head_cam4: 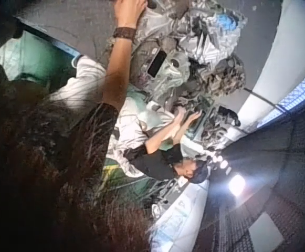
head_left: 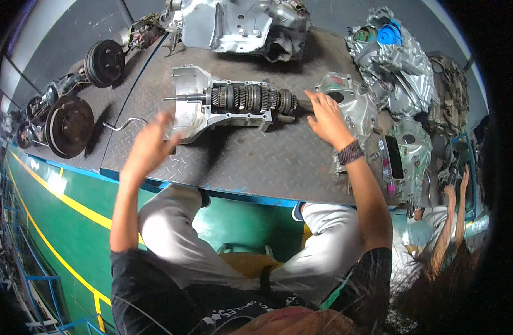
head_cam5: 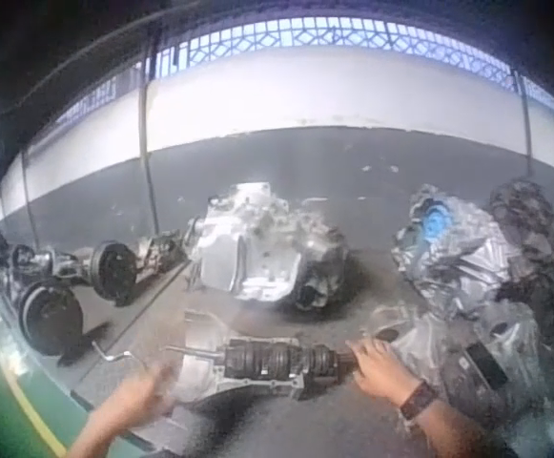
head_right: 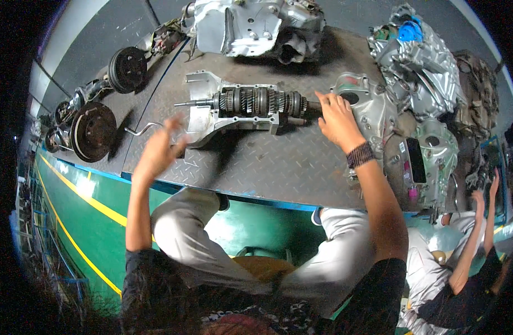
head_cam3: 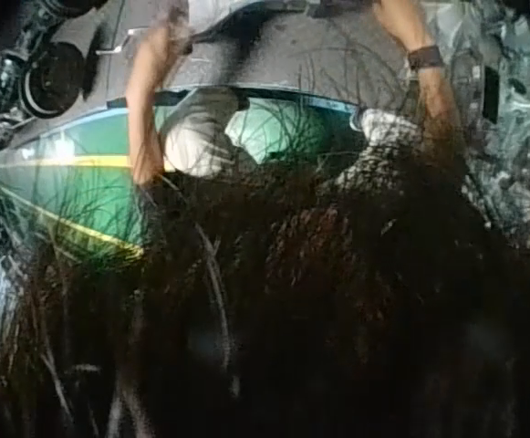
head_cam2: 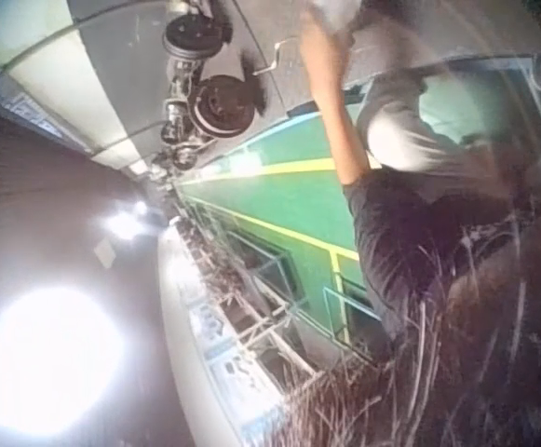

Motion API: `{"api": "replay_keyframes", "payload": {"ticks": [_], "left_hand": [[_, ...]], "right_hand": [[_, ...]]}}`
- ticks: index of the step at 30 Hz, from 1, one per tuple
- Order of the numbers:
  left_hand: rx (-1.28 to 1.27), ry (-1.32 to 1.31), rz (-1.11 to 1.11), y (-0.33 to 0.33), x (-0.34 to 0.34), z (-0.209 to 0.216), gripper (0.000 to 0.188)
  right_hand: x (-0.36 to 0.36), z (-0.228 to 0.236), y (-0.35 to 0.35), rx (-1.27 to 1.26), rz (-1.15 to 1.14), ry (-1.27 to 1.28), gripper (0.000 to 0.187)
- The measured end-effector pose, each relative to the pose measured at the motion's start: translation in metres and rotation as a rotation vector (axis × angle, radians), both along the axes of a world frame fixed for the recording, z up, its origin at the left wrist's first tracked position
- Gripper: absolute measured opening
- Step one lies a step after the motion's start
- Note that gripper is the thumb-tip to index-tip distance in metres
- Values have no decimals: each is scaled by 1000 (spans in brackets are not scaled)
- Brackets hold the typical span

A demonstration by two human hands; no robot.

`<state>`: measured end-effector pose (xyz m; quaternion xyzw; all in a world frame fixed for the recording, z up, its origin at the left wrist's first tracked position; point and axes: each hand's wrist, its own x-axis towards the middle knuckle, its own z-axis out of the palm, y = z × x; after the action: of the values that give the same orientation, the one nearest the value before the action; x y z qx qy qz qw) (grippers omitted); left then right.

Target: The person assembles a gearbox by inserting a gear shaft into a metal casing on a workbench. They rotate the shaft to check alignment and fit, then remove it to inspect the components before reinserting it. The person also handles a small white box and a smartphone during the process.

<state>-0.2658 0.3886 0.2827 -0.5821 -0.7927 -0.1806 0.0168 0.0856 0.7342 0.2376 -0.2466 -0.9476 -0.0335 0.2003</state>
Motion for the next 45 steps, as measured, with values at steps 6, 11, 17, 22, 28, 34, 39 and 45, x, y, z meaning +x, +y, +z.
{"api": "replay_keyframes", "payload": {"ticks": [6,11,17,22,28,34,39,45], "left_hand": [[-10,176,-18,0,24,-28,68],[127,141,-136,-4,35,-33,65],[196,98,-238,-13,69,-39,67],[222,100,-188,-27,69,-36,69],[172,99,-159,-13,78,-37,62],[161,-19,-226,-29,88,-45,61],[130,-30,-289,-23,101,-33,65],[102,5,-268,-26,104,-26,69]], "right_hand": [[17,24,-127,-1226,263,-589,63],[33,18,-167,-1219,243,-623,78],[43,45,-136,-1611,304,45,69],[35,63,-153,-1837,487,-517,48],[70,-39,-154,-1256,18,-676,48],[56,-59,-147,-1352,147,-441,45],[70,0,-141,-1488,294,-409,44],[75,33,-140,-1759,414,-384,40]]}}
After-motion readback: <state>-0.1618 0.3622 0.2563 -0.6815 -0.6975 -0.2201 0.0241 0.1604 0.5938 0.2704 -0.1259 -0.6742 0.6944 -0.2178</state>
